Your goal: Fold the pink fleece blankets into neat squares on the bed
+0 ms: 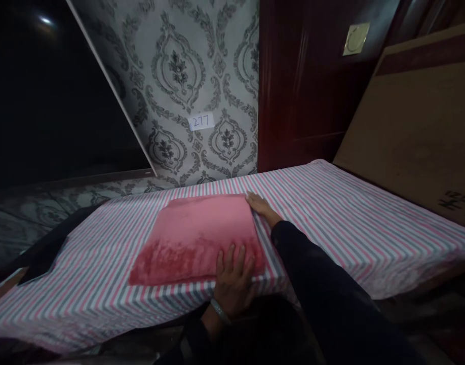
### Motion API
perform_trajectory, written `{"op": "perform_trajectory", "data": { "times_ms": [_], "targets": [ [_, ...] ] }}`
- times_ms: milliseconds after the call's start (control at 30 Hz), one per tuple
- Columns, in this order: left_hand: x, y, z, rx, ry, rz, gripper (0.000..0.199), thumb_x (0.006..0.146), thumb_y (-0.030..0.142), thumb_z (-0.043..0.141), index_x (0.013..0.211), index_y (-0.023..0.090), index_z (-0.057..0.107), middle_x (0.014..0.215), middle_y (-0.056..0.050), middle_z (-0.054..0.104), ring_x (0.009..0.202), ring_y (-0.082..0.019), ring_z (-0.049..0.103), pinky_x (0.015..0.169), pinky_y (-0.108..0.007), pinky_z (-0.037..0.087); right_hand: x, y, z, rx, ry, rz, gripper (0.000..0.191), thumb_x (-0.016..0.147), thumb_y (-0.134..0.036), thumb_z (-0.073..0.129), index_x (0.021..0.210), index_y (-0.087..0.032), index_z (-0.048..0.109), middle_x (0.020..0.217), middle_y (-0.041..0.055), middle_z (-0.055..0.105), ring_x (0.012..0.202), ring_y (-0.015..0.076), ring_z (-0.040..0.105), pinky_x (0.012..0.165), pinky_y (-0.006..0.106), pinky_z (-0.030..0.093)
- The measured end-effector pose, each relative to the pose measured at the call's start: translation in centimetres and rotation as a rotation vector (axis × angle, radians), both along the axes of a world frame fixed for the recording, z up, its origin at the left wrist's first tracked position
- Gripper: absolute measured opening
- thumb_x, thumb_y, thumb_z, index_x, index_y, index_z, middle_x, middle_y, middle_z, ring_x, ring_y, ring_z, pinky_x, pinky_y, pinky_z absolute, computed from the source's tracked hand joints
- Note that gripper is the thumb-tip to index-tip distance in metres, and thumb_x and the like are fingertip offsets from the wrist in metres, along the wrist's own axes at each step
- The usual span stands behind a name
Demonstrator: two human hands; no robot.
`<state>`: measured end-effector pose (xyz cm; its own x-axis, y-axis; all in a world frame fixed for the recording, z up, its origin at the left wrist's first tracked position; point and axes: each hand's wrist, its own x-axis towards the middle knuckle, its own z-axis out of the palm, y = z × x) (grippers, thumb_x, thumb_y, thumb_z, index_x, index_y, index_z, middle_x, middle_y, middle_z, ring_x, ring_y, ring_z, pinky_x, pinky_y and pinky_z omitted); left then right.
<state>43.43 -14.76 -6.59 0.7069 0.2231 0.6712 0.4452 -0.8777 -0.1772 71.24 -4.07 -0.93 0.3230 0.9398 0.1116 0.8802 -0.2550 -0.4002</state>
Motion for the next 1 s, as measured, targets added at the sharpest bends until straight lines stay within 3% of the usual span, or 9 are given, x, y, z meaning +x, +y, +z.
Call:
{"op": "perform_trajectory", "data": {
  "times_ms": [100, 200, 367, 467, 533, 667, 800, 933, 1000],
  "targets": [
    [0.2, -0.1, 0.0, -0.016, -0.015, -0.009, 0.054, 0.09, 0.052, 0.056, 0.136, 0.024, 0.062, 0.149, -0.012, 0.054, 0.143, -0.041, 0.038, 0.119, -0.063, 0.014, -1.2, -1.9, 0.4, 0.054, -0.005, -0.001, 0.069, 0.105, -0.043, 0.005, 0.161, -0.009, 0.025, 0.165, 0.0143, 0.027, 0.153, 0.0248, 0.024, 0.123, 0.048, 0.027],
    [0.2, -0.8, 0.3, -0.085, 0.01, -0.04, 0.055, 0.092, 0.051, 0.054, 0.14, 0.022, 0.058, 0.152, -0.014, 0.051, 0.143, -0.042, 0.037, 0.116, -0.065, 0.022, -3.8, -4.6, 0.1, 0.178, -0.022, 0.134, 0.066, 0.105, -0.05, 0.013, 0.162, -0.019, 0.027, 0.166, 0.008, 0.027, 0.154, 0.0233, 0.019, 0.125, 0.05, 0.021],
    [-1.5, -0.9, 3.8, -0.249, 0.087, -0.053, 0.052, 0.097, 0.04, 0.049, 0.144, 0.02, 0.053, 0.153, -0.014, 0.05, 0.145, -0.034, 0.039, 0.121, -0.063, 0.021, -9.1, -9.9, -0.2, 0.236, -0.081, 0.301, 0.063, 0.106, -0.054, 0.018, 0.159, -0.025, 0.034, 0.165, 0.009, 0.029, 0.154, 0.0292, 0.021, 0.121, 0.056, 0.025],
    [-4.8, 1.8, 6.5, -0.319, 0.071, 0.105, 0.044, 0.1, 0.03, 0.041, 0.139, 0.02, 0.059, 0.146, -0.012, 0.057, 0.142, -0.03, 0.045, 0.123, -0.064, 0.016, -11.7, -12.0, -0.4, 0.181, -0.161, 0.28, 0.06, 0.106, -0.052, 0.022, 0.16, -0.029, 0.032, 0.166, 0.0078, 0.027, 0.153, 0.0347, 0.02, 0.118, 0.063, 0.024],
    [-7.6, 4.3, 7.5, -0.368, 0.07, 0.296, 0.046, 0.1, 0.034, 0.042, 0.141, 0.019, 0.057, 0.15, -0.016, 0.053, 0.143, -0.035, 0.042, 0.12, -0.07, 0.016, -13.0, -12.7, -0.8, 0.134, -0.218, 0.252, 0.06, 0.105, -0.055, 0.026, 0.159, -0.031, 0.033, 0.166, 0.0058, 0.028, 0.153, 0.0369, 0.02, 0.118, 0.065, 0.022],
    [-11.9, 8.0, 6.5, -0.41, 0.094, 0.548, 0.058, 0.097, 0.05, 0.048, 0.148, 0.022, 0.051, 0.16, -0.018, 0.039, 0.149, -0.044, 0.028, 0.112, -0.081, 0.014, -14.4, -13.1, -1.8, 0.105, -0.276, 0.186, 0.057, 0.104, -0.057, 0.03, 0.157, -0.035, 0.038, 0.166, 0.0008, 0.029, 0.153, 0.0368, 0.018, 0.12, 0.063, 0.019],
    [-12.7, 8.6, 5.0, -0.391, 0.095, 0.547, 0.06, 0.098, 0.053, 0.046, 0.15, 0.025, 0.047, 0.162, -0.016, 0.036, 0.151, -0.043, 0.023, 0.112, -0.079, 0.015, -14.4, -13.9, -2.9, 0.149, -0.25, 0.147, 0.058, 0.105, -0.054, 0.027, 0.157, -0.033, 0.039, 0.166, 0.0016, 0.03, 0.154, 0.0357, 0.015, 0.121, 0.06, 0.02],
    [-13.1, 8.5, 5.0, -0.401, 0.121, 0.522, 0.062, 0.098, 0.055, 0.044, 0.152, 0.025, 0.045, 0.163, -0.015, 0.033, 0.152, -0.041, 0.023, 0.114, -0.075, 0.017, -13.5, -16.2, -4.2, 0.222, -0.207, 0.174, 0.06, 0.105, -0.054, 0.029, 0.159, -0.029, 0.036, 0.166, 0.0041, 0.028, 0.155, 0.0333, 0.01, 0.122, 0.057, 0.023],
    [-14.0, 8.5, 4.9, -0.403, 0.156, 0.488, 0.064, 0.097, 0.056, 0.045, 0.153, 0.025, 0.043, 0.164, -0.014, 0.032, 0.152, -0.04, 0.022, 0.116, -0.072, 0.018, -13.0, -17.7, -4.8, 0.258, -0.193, 0.204, 0.064, 0.103, -0.056, 0.033, 0.16, -0.027, 0.031, 0.167, 0.0063, 0.025, 0.154, 0.0321, 0.017, 0.122, 0.055, 0.026]
  ]
}}
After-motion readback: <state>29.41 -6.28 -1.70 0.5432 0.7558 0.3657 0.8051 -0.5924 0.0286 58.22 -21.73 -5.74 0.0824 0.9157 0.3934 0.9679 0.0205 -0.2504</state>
